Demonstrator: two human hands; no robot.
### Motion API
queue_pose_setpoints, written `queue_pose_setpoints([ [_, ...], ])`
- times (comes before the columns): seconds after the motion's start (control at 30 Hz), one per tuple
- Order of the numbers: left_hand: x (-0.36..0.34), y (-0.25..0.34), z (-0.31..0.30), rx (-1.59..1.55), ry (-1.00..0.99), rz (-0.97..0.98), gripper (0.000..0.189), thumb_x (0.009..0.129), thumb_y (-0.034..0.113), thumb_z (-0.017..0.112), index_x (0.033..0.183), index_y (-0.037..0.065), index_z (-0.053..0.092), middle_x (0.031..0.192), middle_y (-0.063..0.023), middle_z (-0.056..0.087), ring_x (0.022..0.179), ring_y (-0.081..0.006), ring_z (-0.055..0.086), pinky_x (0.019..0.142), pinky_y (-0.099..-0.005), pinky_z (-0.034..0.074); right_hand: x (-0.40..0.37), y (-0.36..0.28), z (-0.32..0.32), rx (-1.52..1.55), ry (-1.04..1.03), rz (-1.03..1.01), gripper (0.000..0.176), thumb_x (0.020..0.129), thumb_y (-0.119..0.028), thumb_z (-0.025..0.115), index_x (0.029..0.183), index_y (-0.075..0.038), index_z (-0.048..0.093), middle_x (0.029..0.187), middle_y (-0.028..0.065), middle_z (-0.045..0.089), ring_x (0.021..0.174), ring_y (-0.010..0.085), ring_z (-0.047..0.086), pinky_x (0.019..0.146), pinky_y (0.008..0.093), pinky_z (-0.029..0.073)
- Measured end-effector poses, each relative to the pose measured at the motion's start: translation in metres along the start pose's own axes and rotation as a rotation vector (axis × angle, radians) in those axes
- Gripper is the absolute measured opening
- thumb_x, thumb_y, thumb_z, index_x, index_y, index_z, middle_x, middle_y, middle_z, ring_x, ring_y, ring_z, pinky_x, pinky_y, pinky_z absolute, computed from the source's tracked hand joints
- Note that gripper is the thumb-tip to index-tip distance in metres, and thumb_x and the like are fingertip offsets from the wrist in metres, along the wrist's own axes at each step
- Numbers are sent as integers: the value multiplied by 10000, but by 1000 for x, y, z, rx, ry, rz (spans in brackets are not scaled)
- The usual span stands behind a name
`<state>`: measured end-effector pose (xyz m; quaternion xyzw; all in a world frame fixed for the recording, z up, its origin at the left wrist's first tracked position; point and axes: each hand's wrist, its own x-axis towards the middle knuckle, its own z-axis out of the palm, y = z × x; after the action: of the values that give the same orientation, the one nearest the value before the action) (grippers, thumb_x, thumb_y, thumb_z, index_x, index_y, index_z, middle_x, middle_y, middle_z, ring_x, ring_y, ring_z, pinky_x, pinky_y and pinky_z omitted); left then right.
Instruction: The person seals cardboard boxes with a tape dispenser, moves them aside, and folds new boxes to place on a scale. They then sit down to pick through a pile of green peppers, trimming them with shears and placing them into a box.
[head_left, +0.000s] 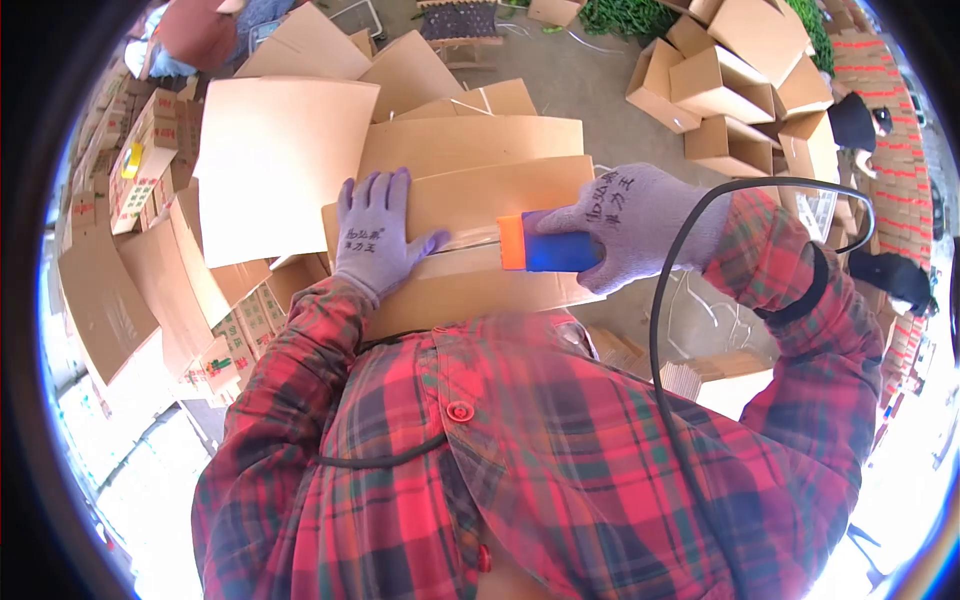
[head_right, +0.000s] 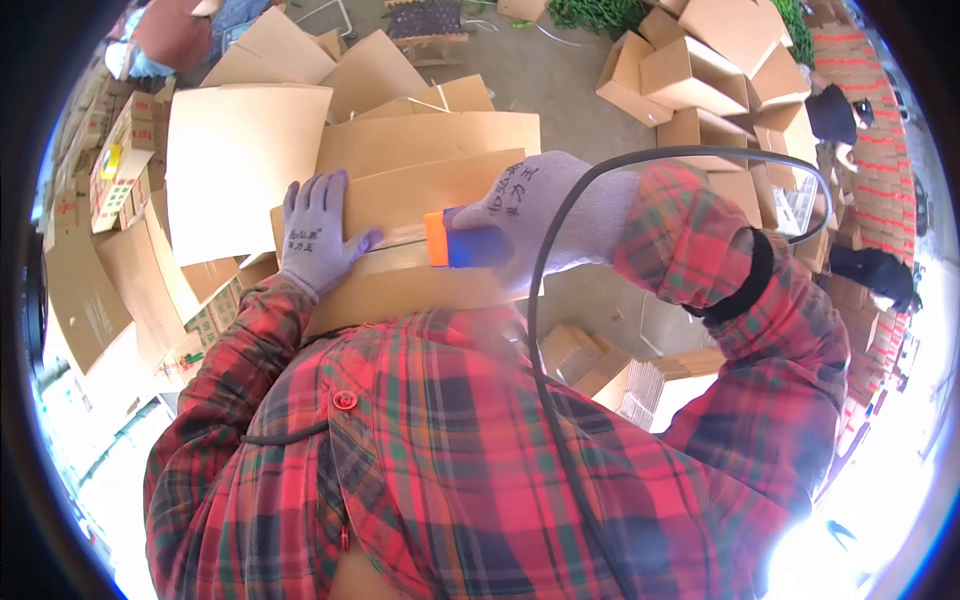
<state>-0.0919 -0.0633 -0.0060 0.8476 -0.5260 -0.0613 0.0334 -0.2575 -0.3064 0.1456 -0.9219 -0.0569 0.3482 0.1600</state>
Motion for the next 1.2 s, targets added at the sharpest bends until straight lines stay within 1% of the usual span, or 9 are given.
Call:
queue_pose_setpoints([
  [0.17,-4,-2,5,25,34,22,780,873,520,591,1415,-2,385,1350,-185,473,1293,-365,402,1149,-530,213,-50,63,34,-13,77,-49,682,710,-315,731,1365,-291,546,939,106,634,873,302,651,768,416,518],
  [0.4,-1,5,4,27,14,0,727,894,466,581,1415,0,381,1342,-191,477,1284,-371,406,1143,-532,220,-140,171,87,14,-28,238,758,661,-250,770,1378,-319,535,888,104,630,819,312,659,747,424,516],
  [0.5,-1,7,4,49,35,9,730,896,466,568,1413,-15,380,1327,-208,482,1276,-377,409,1138,-539,225,-100,181,111,-71,-83,267,732,649,-284,771,1347,-338,554,867,123,650,806,335,662,753,451,514],
  [0.63,2,18,-8,51,-47,-35,725,881,500,555,1370,-20,434,1326,-188,483,1263,-362,424,1159,-552,192,-14,175,143,115,127,-45,649,611,-312,782,1234,-313,596,740,126,663,693,379,643,637,477,516],
  [0.7,-1,18,-11,90,-54,-60,767,875,535,525,1377,-38,432,1313,-206,483,1264,-372,422,1164,-569,180,23,145,134,-54,3,0,460,642,-395,748,1078,-263,682,744,111,682,666,351,648,625,450,520],
  [0.83,0,19,-15,-8,-58,-57,746,867,511,577,1344,-43,430,1314,-237,476,1274,-392,418,1144,-583,205,64,169,154,144,31,-105,651,638,-527,749,1236,-282,669,999,69,724,991,274,667,888,404,506],
  [0.93,-4,17,-8,0,-6,-36,751,872,530,576,1340,-40,436,1310,-225,483,1281,-379,415,1147,-577,201,52,154,99,625,-355,-41,524,702,-423,721,1189,-231,693,1062,86,718,955,305,672,867,398,511],
  [1.07,-8,11,-9,-19,10,-67,758,870,536,581,1352,-31,436,1328,-220,479,1301,-374,400,1150,-576,193,112,184,235,114,18,-8,475,643,-468,778,1023,-184,757,969,96,731,900,294,686,832,359,525],
  [1.2,-1,10,-18,-82,61,-43,785,861,545,589,1368,-29,419,1362,-223,465,1328,-381,377,1153,-584,182,107,163,232,252,94,238,488,636,-456,789,1029,-171,745,982,97,731,874,276,691,818,370,528],
])
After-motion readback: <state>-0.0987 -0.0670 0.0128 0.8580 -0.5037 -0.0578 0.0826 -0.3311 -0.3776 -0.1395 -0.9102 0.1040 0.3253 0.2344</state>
